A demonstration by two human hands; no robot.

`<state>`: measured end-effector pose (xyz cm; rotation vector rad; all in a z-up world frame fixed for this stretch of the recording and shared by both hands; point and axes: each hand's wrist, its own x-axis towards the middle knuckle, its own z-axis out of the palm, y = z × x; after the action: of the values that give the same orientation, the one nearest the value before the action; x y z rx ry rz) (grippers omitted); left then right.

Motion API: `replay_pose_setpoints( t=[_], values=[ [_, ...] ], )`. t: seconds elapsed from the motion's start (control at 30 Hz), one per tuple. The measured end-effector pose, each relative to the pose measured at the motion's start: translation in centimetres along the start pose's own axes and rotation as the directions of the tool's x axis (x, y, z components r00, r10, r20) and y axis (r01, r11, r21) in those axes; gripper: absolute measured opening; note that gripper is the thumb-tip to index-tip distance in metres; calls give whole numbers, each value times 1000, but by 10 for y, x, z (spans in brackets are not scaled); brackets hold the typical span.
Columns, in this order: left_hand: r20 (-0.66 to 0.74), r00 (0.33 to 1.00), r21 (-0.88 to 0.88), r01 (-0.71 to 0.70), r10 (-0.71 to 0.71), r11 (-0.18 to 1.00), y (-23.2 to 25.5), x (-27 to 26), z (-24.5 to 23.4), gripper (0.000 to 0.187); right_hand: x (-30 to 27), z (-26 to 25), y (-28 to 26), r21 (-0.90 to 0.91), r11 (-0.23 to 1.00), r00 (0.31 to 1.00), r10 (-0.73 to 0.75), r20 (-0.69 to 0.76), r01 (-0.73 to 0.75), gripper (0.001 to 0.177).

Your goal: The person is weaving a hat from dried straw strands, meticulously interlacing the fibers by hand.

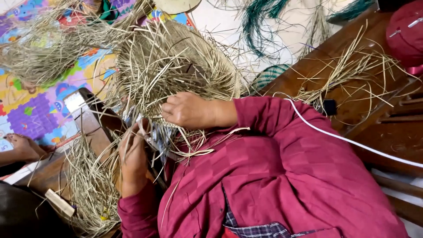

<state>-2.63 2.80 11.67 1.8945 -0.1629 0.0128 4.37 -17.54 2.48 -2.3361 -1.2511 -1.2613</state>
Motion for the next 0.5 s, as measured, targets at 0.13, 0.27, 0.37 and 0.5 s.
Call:
replay_pose_setpoints(
  t=[0.13,0.27,0.37,0.5],
  values=[
    [35,991,-443,129,-127,887,-17,4,2,45,-8,6,2,123,992,993,28,111,-42,17],
    [100,962,-749,241,-255,617,-53,12,5,41,-10,-2,4,62,998,985,-13,169,3,10],
    [71,961,-759,226,-267,611,-83,13,18,32,-20,1,7,111,994,975,-14,220,-11,14],
    [30,958,-706,222,-285,672,-67,9,13,37,-7,-8,10,102,995,973,-33,228,10,14]
  ],
)
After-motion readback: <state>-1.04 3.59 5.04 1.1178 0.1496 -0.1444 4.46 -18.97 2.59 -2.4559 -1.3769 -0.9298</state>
